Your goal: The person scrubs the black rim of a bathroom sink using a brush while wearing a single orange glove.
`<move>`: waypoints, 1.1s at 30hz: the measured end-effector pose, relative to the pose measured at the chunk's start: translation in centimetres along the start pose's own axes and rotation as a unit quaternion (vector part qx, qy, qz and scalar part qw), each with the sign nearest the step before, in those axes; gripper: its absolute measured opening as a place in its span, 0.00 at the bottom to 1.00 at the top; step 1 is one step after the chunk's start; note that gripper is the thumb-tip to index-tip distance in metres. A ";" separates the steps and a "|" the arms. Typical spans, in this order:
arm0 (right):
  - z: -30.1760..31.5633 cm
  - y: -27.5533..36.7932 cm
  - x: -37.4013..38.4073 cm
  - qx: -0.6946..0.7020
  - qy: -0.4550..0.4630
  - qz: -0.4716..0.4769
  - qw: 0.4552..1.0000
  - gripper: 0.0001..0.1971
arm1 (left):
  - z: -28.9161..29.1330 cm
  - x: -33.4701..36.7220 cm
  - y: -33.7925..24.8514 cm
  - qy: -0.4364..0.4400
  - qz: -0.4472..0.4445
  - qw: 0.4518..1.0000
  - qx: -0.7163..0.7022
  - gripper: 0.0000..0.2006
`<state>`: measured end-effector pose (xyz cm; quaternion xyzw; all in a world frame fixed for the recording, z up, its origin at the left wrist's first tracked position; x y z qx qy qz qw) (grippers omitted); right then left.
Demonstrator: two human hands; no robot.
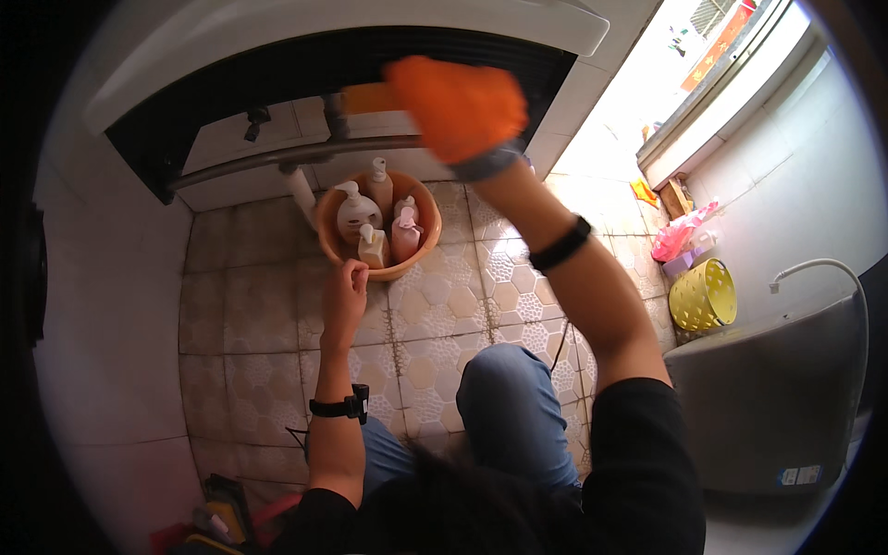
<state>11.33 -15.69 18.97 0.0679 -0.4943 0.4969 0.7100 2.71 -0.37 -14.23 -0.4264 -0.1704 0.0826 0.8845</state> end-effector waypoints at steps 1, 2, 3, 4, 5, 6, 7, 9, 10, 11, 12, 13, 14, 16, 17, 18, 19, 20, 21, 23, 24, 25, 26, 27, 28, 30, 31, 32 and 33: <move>1.2 -2.2 -1.5 -0.044 0.028 -0.057 0.997 0.13 | 0.6 -0.2 0.3 -0.001 0.016 1.000 -0.013 0.05; 3.1 -3.7 -2.7 -0.089 0.009 -0.063 0.994 0.14 | 1.1 -0.4 0.6 -0.001 0.035 0.999 -0.035 0.06; 5.0 -5.0 -4.4 -0.139 0.011 -0.062 0.988 0.15 | 1.8 -0.5 0.5 -0.009 0.035 0.999 -0.026 0.06; 6.5 -7.0 -6.1 -0.158 0.022 -0.098 0.982 0.12 | 2.4 -0.6 0.5 -0.017 0.048 0.999 -0.008 0.06; 7.3 -9.3 -8.0 -0.175 0.063 -0.154 0.970 0.08 | 2.7 -0.6 0.5 -0.022 0.059 0.998 0.005 0.06; 8.4 -10.0 -9.4 -0.193 0.065 -0.144 0.968 0.04 | 2.8 -0.6 0.3 -0.025 0.056 0.998 0.014 0.06; 8.4 -11.0 -10.8 -0.201 0.093 -0.169 0.960 0.05 | 2.8 -0.5 -0.1 -0.032 0.043 0.998 0.015 0.05; 8.6 -12.2 -12.9 -0.208 0.121 -0.205 0.949 0.06 | 2.1 -0.4 -0.5 -0.034 0.028 0.999 0.021 0.05; 8.4 -12.7 -14.1 -0.158 0.135 -0.248 0.946 0.08 | 1.2 -0.3 -0.3 -0.015 0.036 0.999 0.027 0.05; 8.2 -13.0 -15.0 -0.103 0.147 -0.285 0.942 0.11 | 0.3 -0.3 -0.2 0.006 0.032 0.999 0.025 0.05; 8.4 -12.6 -15.4 -0.107 0.147 -0.297 0.937 0.11 | -0.1 -0.3 0.1 0.009 0.042 0.998 0.037 0.05; 7.6 -12.5 -16.3 -0.003 0.171 -0.334 0.927 0.14 | -0.5 -0.3 0.3 0.020 0.036 0.999 0.026 0.06; 6.5 -12.5 -17.6 0.091 0.214 -0.396 0.888 0.18 | -1.0 -0.2 0.6 0.036 0.039 0.998 0.011 0.06; 7.2 -9.7 -15.6 0.219 0.166 -0.273 0.922 0.23 | -0.7 -0.3 1.1 0.028 0.047 0.998 0.007 0.06; 7.8 -9.0 -15.1 0.216 0.155 -0.243 0.933 0.26 | -0.5 -0.3 1.9 0.030 0.078 0.996 -0.006 0.06; 7.8 -8.5 -14.4 0.231 0.160 -0.200 0.939 0.26 | -0.1 -0.3 1.7 0.022 0.066 0.998 0.001 0.06; 8.2 -8.9 -14.2 0.215 0.142 -0.206 0.944 0.26 | 0.3 -0.4 1.7 0.014 0.068 0.998 0.003 0.06; 7.8 -9.5 -13.9 0.202 0.159 -0.209 0.944 0.25 | 0.6 -0.4 1.7 0.010 0.072 0.997 -0.003 0.06; 7.8 -10.2 -13.8 0.215 0.143 -0.214 0.942 0.23 | 0.8 -0.3 1.6 0.005 0.072 0.997 0.008 0.06; 7.9 -10.9 -13.0 0.233 0.113 -0.171 0.951 0.20 | 0.6 -0.2 1.7 0.016 0.084 0.996 0.017 0.05; 7.9 -11.4 -12.8 0.229 0.100 -0.165 0.954 0.19 | 0.4 -0.1 1.7 0.016 0.090 0.995 0.030 0.05; 7.6 -11.9 -12.8 0.233 0.104 -0.168 0.952 0.19 | 0.2 0.0 1.6 0.017 0.083 0.996 0.032 0.05; 7.6 -12.2 -12.7 0.217 0.104 -0.160 0.957 0.19 | -0.1 0.2 1.7 0.019 0.084 0.996 0.026 0.06; 7.6 -12.3 -12.7 0.191 0.109 -0.151 0.964 0.19 | -0.4 0.4 1.6 0.022 0.077 0.996 0.034 0.06; 7.6 -12.6 -12.7 0.199 0.105 -0.155 0.962 0.19 | -0.7 0.6 1.6 0.019 0.072 0.997 0.035 0.06; 7.6 -12.4 -12.4 0.214 0.115 -0.149 0.959 0.19 | -1.2 0.9 1.7 0.019 0.068 0.997 0.037 0.06; 7.8 -12.1 -12.1 0.222 0.107 -0.137 0.959 0.19 | -1.5 1.0 1.8 0.021 0.067 0.997 0.037 0.06; 7.9 -11.9 -11.8 0.217 0.108 -0.134 0.961 0.19 | -1.8 1.2 1.9 0.029 0.073 0.996 0.030 0.06; 8.0 -11.8 -11.5 0.206 0.109 -0.136 0.963 0.18 | -1.9 1.3 1.8 0.023 0.066 0.997 0.037 0.06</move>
Point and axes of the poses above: each hand's wrist, its own x-axis towards the middle knuckle, its own z-axis out of the back of the hand, y = z × x, the point moved 10 cm from there along x, towards the middle knuckle, and after that the axes turned 7 degrees about y, right-handed, at the moved point
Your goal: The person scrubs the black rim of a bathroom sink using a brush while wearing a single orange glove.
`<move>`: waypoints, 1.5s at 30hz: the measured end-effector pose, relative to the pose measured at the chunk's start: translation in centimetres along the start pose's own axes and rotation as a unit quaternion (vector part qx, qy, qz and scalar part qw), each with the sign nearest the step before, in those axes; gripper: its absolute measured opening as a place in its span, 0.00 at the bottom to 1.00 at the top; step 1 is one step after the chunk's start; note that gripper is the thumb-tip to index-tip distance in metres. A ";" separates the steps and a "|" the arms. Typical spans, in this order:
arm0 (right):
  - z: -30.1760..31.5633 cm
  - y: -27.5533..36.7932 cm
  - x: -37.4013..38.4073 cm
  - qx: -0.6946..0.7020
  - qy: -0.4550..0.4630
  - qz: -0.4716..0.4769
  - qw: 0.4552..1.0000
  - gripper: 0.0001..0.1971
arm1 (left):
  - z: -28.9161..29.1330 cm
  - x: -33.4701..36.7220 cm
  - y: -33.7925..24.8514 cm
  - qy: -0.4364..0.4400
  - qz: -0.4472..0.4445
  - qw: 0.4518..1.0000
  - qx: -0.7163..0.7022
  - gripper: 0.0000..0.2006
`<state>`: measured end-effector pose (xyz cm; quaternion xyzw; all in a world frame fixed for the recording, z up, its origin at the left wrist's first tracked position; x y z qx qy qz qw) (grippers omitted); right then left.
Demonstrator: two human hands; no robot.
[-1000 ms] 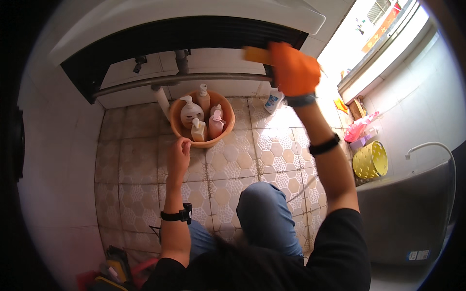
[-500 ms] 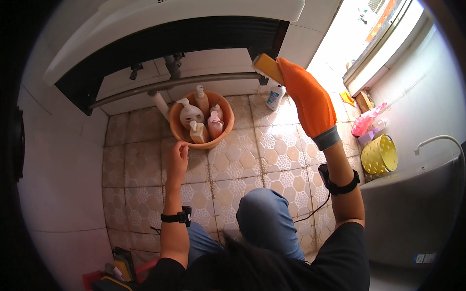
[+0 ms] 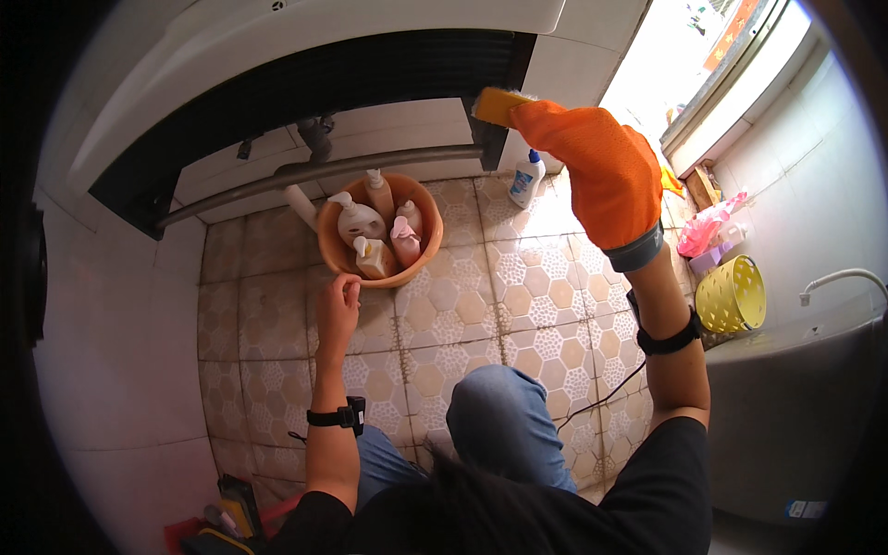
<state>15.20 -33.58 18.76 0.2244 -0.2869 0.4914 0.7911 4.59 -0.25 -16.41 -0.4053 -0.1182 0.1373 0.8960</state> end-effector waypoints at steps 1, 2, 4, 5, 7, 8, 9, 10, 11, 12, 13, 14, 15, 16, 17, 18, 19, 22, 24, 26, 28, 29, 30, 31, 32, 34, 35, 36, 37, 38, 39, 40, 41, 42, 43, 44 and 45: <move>-0.1 0.4 0.3 0.005 0.002 0.006 1.000 0.18 | -0.2 0.1 -0.1 -0.001 -0.002 1.000 0.003 0.06; -0.2 0.7 0.6 -0.005 0.011 0.006 1.000 0.18 | -0.3 0.2 -0.2 -0.002 -0.004 1.000 0.007 0.07; -0.4 1.4 1.2 0.004 0.022 0.016 1.000 0.18 | -0.7 0.6 0.2 0.011 0.019 0.998 -0.052 0.08; -0.5 1.9 1.4 -0.040 0.019 0.022 0.999 0.18 | -0.9 0.8 0.5 0.021 0.035 0.992 -0.121 0.09; -0.9 2.4 1.8 -0.088 0.047 0.028 0.995 0.17 | 0.2 1.4 0.2 -0.003 0.016 0.981 -0.192 0.11; -0.5 2.7 1.9 -0.084 0.034 0.034 0.995 0.17 | 1.0 1.7 0.4 -0.013 0.011 0.959 -0.284 0.13; -0.4 2.6 2.1 -0.070 0.033 0.025 0.997 0.16 | 2.4 2.0 0.0 -0.026 -0.007 0.962 -0.272 0.13; 0.1 2.4 2.1 -0.045 0.011 0.016 0.999 0.16 | 4.0 2.3 0.1 -0.047 -0.014 0.955 -0.292 0.14; -0.2 2.5 2.3 -0.055 0.031 0.017 0.998 0.16 | 5.5 2.5 0.6 -0.065 0.004 0.944 -0.323 0.15; -0.1 2.4 2.4 -0.041 0.027 0.009 0.999 0.15 | 7.4 2.5 0.5 -0.072 0.005 0.956 -0.286 0.18; -0.1 2.2 2.5 -0.023 0.023 -0.004 0.999 0.15 | 9.0 2.5 0.4 -0.074 0.007 0.956 -0.283 0.18; -0.8 2.0 2.6 -0.039 0.060 -0.014 0.997 0.15 | 10.4 2.4 1.2 -0.088 0.042 0.938 -0.332 0.20; -0.4 2.3 2.7 -0.019 0.033 -0.002 0.999 0.15 | 11.7 2.5 1.3 -0.096 0.046 0.916 -0.386 0.22; -0.6 2.7 2.8 -0.057 0.041 0.013 0.997 0.15 | 12.4 2.6 1.9 -0.083 0.084 0.902 -0.414 0.25; -1.3 2.8 3.0 -0.096 0.065 0.018 0.993 0.15 | 13.5 2.7 2.4 -0.090 0.116 0.901 -0.407 0.25; -0.7 2.6 3.1 -0.070 0.037 0.004 0.997 0.16 | 14.3 2.9 2.5 -0.092 0.117 0.877 -0.456 0.25; -0.6 2.6 3.1 -0.069 0.035 0.001 0.997 0.16 | 14.8 3.3 2.5 -0.086 0.110 0.853 -0.503 0.25; -0.1 2.7 3.3 -0.069 0.002 0.007 0.998 0.18 | 16.3 4.5 3.6 -0.087 0.131 0.814 -0.559 0.25; -0.8 3.0 3.4 -0.065 0.045 0.025 0.997 0.22 | 16.5 5.5 4.2 -0.085 0.133 0.788 -0.595 0.24; -0.6 3.2 3.6 -0.082 0.056 0.027 0.995 0.21 | 16.9 6.4 4.7 -0.098 0.131 0.765 -0.623 0.22; 0.5 3.1 4.0 -0.045 0.019 0.011 0.999 0.16 | 17.3 7.2 4.9 -0.106 0.129 0.759 -0.630 0.21; 0.4 3.4 4.3 -0.046 0.020 0.014 0.999 0.16 | 17.4 7.7 4.5 -0.099 0.113 0.755 -0.638 0.20; 0.3 3.9 4.6 -0.052 0.017 0.026 0.998 0.15 | 17.5 8.3 4.6 -0.103 0.118 0.750 -0.642 0.20; 1.0 4.6 4.7 -0.042 -0.023 0.051 0.998 0.15 | 17.5 8.8 4.3 -0.097 0.115 0.746 -0.649 0.20; -0.6 4.7 5.2 -0.072 0.028 0.043 0.996 0.15 | 17.6 9.3 4.1 -0.105 0.110 0.748 -0.646 0.19; -1.7 5.3 5.6 -0.079 0.046 0.047 0.995 0.17 | 17.2 10.2 3.5 -0.101 0.113 0.730 -0.666 0.18; -2.7 5.2 5.7 -0.071 0.093 0.034 0.993 0.17 | 17.2 10.2 3.5 -0.114 0.127 0.724 -0.668 0.17; -1.8 5.6 5.7 -0.065 0.050 0.048 0.996 0.17 | 17.5 10.4 3.0 -0.119 0.112 0.721 -0.674 0.17; -1.3 6.1 5.7 -0.062 0.033 0.056 0.996 0.17 | 17.5 10.6 2.3 -0.097 0.103 0.729 -0.670 0.16; -1.0 6.2 5.7 -0.058 0.025 0.054 0.997 0.18 | 17.6 10.7 1.2 -0.066 0.084 0.744 -0.660 0.15; -0.8 5.7 5.7 -0.064 0.037 0.015 0.997 0.17 | 17.7 10.4 1.2 -0.076 0.096 0.739 -0.663 0.15; -1.1 5.6 6.0 -0.070 0.047 -0.004 0.996 0.20 | 17.9 10.3 0.5 -0.068 0.084 0.738 -0.666 0.14; -0.3 6.6 6.1 -0.047 0.005 0.021 0.999 0.23 | 18.1 10.2 -0.3 -0.053 0.064 0.740 -0.668 0.14; -0.9 6.8 6.5 -0.026 0.014 0.012 0.999 0.22 | 18.1 9.9 -0.4 -0.059 0.079 0.737 -0.668 0.14; -0.5 8.0 6.9 0.022 -0.040 0.056 0.997 0.22 | 18.2 9.8 -0.8 -0.059 0.077 0.742 -0.664 0.15; -1.6 9.0 7.4 -0.018 -0.039 0.063 0.997 0.21 | 18.3 9.7 -1.2 -0.058 0.074 0.746 -0.659 0.16; -3.0 9.6 8.0 -0.029 -0.039 0.069 0.996 0.22 | 18.3 9.6 -1.4 -0.057 0.075 0.747 -0.658 0.16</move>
Point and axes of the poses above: each hand's wrist, its own x-axis towards the middle knuckle, its own z-axis out of the back of the hand, y = z × x, the point moved 10 cm from there along x, towards the middle knuckle, and after that the axes turned 7 degrees about y, right-handed, at the moved point
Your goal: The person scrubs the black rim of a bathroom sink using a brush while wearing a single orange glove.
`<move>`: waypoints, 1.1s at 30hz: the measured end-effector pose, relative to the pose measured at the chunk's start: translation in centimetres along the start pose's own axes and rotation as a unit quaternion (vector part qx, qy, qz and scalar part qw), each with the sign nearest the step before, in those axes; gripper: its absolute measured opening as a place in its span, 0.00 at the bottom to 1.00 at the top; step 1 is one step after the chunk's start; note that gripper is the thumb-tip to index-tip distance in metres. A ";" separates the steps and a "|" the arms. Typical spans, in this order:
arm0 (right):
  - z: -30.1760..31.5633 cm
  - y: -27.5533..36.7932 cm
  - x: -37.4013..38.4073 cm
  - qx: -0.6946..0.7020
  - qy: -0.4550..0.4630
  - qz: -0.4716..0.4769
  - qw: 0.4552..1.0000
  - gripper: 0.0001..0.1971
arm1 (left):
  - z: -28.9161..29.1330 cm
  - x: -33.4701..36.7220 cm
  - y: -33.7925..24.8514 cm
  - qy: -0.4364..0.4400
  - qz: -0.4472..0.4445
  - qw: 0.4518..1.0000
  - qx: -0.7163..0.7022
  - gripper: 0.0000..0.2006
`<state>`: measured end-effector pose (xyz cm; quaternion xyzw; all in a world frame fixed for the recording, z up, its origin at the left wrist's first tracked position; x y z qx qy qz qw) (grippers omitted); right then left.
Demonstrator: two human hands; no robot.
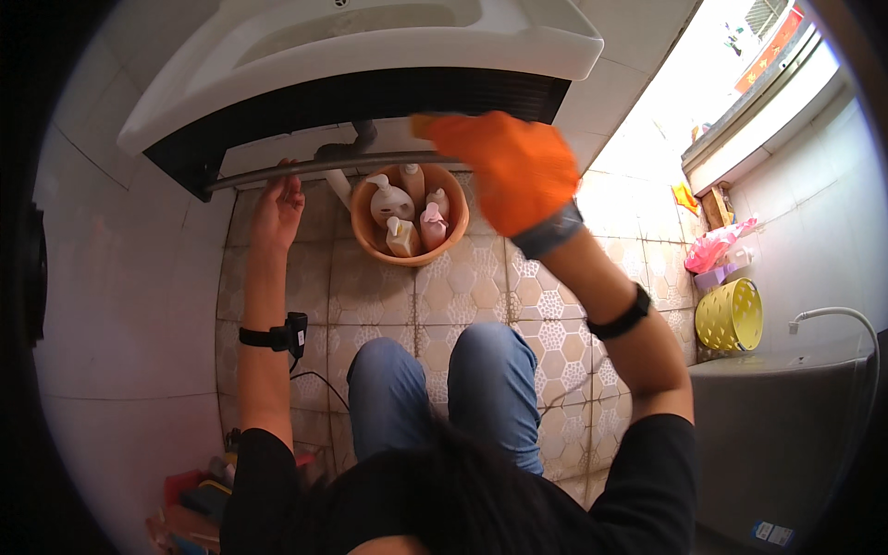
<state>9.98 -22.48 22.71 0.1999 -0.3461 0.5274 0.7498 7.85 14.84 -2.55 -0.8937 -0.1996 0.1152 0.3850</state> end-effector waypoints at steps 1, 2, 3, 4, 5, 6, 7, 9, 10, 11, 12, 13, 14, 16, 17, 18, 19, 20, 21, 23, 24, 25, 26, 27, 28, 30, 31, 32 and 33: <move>-1.6 0.0 0.1 -0.009 0.038 -0.028 0.999 0.22 | -0.3 -0.1 -0.1 0.007 -0.003 1.000 -0.002 0.17; -3.1 0.3 0.2 -0.001 0.085 -0.022 0.996 0.23 | -0.5 -0.3 -0.2 0.006 -0.002 1.000 -0.002 0.17; -2.8 -0.1 -0.2 -0.013 0.070 -0.054 0.996 0.23 | -0.7 -0.5 -0.5 0.013 -0.007 1.000 -0.002 0.17; -2.2 -0.3 -0.5 -0.005 0.049 -0.054 0.997 0.23 | -0.6 -0.7 -0.4 0.005 0.007 1.000 -0.009 0.17; -1.4 -0.6 -1.1 -0.008 0.040 -0.057 0.998 0.22 | -0.4 -0.9 -0.3 -0.003 0.021 1.000 -0.017 0.17; 0.5 -1.0 -1.8 0.007 -0.002 -0.052 0.999 0.23 | -0.4 -1.1 -0.5 -0.002 0.021 1.000 -0.016 0.17; 1.1 -1.9 -2.4 -0.027 0.032 -0.077 0.996 0.23 | -0.6 -1.3 -0.4 0.008 0.033 0.999 -0.026 0.16; 1.1 -3.5 -3.0 -0.068 0.087 -0.145 0.983 0.23 | -0.8 -1.6 -0.5 0.018 0.041 0.998 -0.039 0.15; 1.0 -2.9 -2.7 -0.067 0.084 -0.124 0.987 0.23 | -0.7 -1.6 -0.4 0.013 0.043 0.998 -0.042 0.14; 0.8 -1.8 -2.1 -0.043 0.058 -0.083 0.994 0.21 | -0.9 -1.6 -0.3 0.019 0.051 0.998 -0.043 0.13; 0.0 -0.7 -1.4 -0.027 0.046 -0.050 0.997 0.20 | -0.7 -1.6 -0.1 0.006 0.052 0.998 -0.041 0.13; -1.1 0.4 -0.7 0.009 0.015 -0.037 0.999 0.20 | -0.8 -1.5 -0.1 0.006 0.049 0.998 -0.049 0.12; -3.3 1.2 0.0 0.017 0.032 -0.048 0.998 0.21 | -0.9 -1.3 0.0 0.013 0.043 0.997 -0.057 0.12; -6.3 1.7 0.5 0.022 0.079 -0.081 0.993 0.22 | -0.6 -0.9 0.2 -0.001 0.041 0.998 -0.046 0.12; -7.1 1.0 0.3 0.022 0.103 -0.119 0.987 0.22 | -0.4 -0.8 0.2 -0.010 0.040 0.999 -0.032 0.12; -6.3 1.3 0.2 0.022 0.072 -0.097 0.992 0.22 | -0.2 -0.6 0.2 -0.010 0.042 0.999 -0.032 0.12; -5.0 1.4 -0.2 0.021 0.041 -0.074 0.996 0.22 | -0.2 -0.4 0.2 -0.005 0.039 0.999 -0.021 0.11; -3.5 1.1 -0.9 -0.001 0.037 -0.059 0.998 0.22 | 0.0 -0.3 0.3 -0.005 0.043 0.999 -0.011 0.11; -1.3 0.4 -1.6 -0.002 0.005 -0.058 0.998 0.22 | 0.1 -0.1 0.1 0.002 0.033 0.999 -0.013 0.11; 0.8 -1.2 -2.6 -0.054 0.029 -0.089 0.994 0.22 | 0.2 0.1 0.5 0.008 0.042 0.999 -0.017 0.11; 1.0 -2.1 -3.0 -0.103 0.069 -0.128 0.984 0.22 | 0.5 0.2 0.6 0.002 0.041 0.999 -0.018 0.11; 0.7 -2.5 -2.8 -0.087 0.082 -0.143 0.983 0.22 | 0.5 0.3 0.7 0.003 0.035 0.999 -0.020 0.11; 0.6 -1.7 -2.4 -0.094 0.066 -0.128 0.985 0.22 | 0.3 0.4 0.8 0.015 0.030 0.999 -0.024 0.11; -0.2 -0.3 -1.3 -0.054 0.044 -0.083 0.994 0.23 | 0.4 0.5 1.1 0.007 0.036 0.999 -0.019 0.11; -1.0 1.1 -0.2 -0.013 0.019 -0.042 0.999 0.23 | 0.5 0.7 0.9 0.000 0.021 1.000 -0.017 0.11; -4.8 3.3 1.9 0.025 0.048 -0.016 0.998 0.25 | 0.5 0.9 0.8 -0.003 0.008 1.000 -0.013 0.11; -6.9 4.2 3.1 0.019 0.063 -0.038 0.997 0.25 | 0.6 0.9 0.6 -0.015 0.006 1.000 -0.002 0.12; -7.7 5.6 3.9 0.000 0.051 -0.022 0.998 0.26 | 0.8 0.9 0.5 -0.025 0.006 1.000 0.008 0.12; -8.7 5.1 4.3 0.005 0.078 -0.058 0.995 0.26 | 0.7 0.9 0.3 -0.025 0.007 1.000 0.017 0.12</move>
Point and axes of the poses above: each hand's wrist, its own x-axis towards the middle knuckle, its own z-axis out of the back of the hand, y = z × x, the point moved 10 cm from there along x, towards the middle knuckle, and after that the axes turned 7 degrees about y, right-handed, at the moved point
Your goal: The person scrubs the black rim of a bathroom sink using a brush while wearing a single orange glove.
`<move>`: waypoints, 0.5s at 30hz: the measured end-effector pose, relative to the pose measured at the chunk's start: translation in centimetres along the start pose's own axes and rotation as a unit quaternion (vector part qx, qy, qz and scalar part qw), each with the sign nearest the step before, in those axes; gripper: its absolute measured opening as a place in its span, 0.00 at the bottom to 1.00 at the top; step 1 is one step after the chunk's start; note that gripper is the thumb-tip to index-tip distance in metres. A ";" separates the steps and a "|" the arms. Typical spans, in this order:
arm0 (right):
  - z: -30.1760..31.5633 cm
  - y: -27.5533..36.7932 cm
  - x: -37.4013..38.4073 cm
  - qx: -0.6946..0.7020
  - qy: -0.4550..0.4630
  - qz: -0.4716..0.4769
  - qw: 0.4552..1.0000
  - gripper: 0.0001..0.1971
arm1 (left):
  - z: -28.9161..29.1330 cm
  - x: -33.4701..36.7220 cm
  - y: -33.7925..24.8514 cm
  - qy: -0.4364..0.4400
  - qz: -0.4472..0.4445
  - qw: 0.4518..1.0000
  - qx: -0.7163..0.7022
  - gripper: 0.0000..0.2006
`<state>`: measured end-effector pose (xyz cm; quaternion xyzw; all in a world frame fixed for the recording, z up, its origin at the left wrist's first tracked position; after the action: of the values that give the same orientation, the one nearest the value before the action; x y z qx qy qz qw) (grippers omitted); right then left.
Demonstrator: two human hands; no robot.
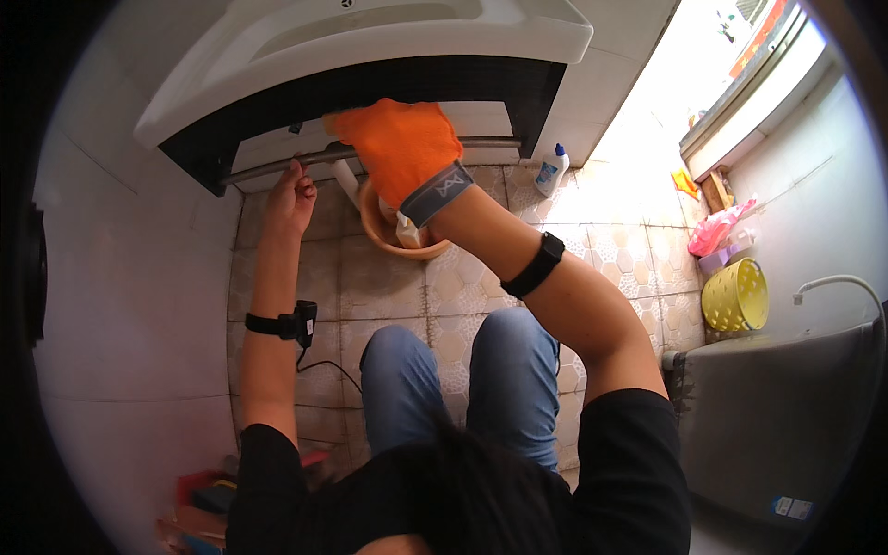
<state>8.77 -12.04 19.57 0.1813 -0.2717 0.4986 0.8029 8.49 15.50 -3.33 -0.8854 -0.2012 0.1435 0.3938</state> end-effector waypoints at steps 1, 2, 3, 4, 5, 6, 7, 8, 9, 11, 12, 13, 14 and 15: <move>-0.1 -0.1 0.1 0.025 0.008 -0.009 1.000 0.25 | 0.0 0.0 0.0 -0.003 0.010 1.000 0.001 0.12; 0.8 0.0 -0.3 0.048 -0.015 0.013 0.999 0.23 | 0.1 -0.1 0.0 -0.009 0.018 1.000 0.001 0.12; 0.9 -1.2 -1.0 0.050 0.015 -0.020 0.998 0.23 | 0.0 -0.1 -0.1 -0.007 0.021 1.000 0.004 0.12; 3.4 -2.1 -2.7 0.031 -0.027 0.001 0.999 0.22 | -0.2 -0.2 -0.2 0.003 0.022 1.000 0.004 0.13; 5.6 -3.2 -4.6 0.005 -0.051 0.021 0.998 0.21 | -0.4 -0.2 -0.2 0.014 0.024 1.000 0.002 0.13; 7.4 -4.9 -6.1 -0.014 -0.074 0.005 0.997 0.21 | -0.4 -0.3 -0.2 0.014 0.022 1.000 -0.001 0.13; 9.1 -6.2 -7.7 -0.035 -0.103 0.008 0.994 0.20 | -0.5 -0.3 -0.1 0.018 0.022 1.000 0.001 0.13; 9.9 -8.2 -9.0 -0.065 -0.073 -0.026 0.995 0.22 | -0.6 -0.3 -0.1 0.022 0.022 1.000 0.004 0.13; 11.4 -8.8 -10.1 -0.090 -0.098 -0.012 0.991 0.23 | -0.7 -0.3 0.0 0.024 0.020 1.000 0.003 0.13; 11.0 -10.5 -10.6 -0.125 -0.048 -0.055 0.989 0.26 | -1.0 -0.3 0.0 0.036 0.013 0.999 -0.002 0.13; 10.2 -10.2 -10.0 -0.104 -0.039 -0.046 0.993 0.27 | -0.9 -0.2 0.2 0.026 0.022 0.999 0.000 0.13; 9.4 -9.4 -9.4 -0.083 -0.029 -0.040 0.995 0.28 | -0.7 -0.1 0.3 0.014 0.020 1.000 -0.011 0.11; 8.2 -7.8 -7.7 -0.061 -0.051 -0.001 0.997 0.27 | -0.7 -0.1 0.3 0.009 0.019 1.000 -0.019 0.09; 6.8 -6.8 -6.7 -0.021 -0.025 -0.012 0.999 0.25 | -0.7 0.0 0.4 0.005 0.022 1.000 -0.017 0.09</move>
<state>10.75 -23.53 20.60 0.1799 -0.2997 0.4788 0.8053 8.85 14.81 -3.14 -0.8969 -0.1825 0.1443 0.3760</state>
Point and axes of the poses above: each hand's wrist, its own x-axis towards the middle knuckle, its own z-axis out of the back of the hand, y = z × x, the point moved 10 cm from there along x, towards the middle knuckle, and after that the axes turned 7 degrees about y, right-handed, at the moved point
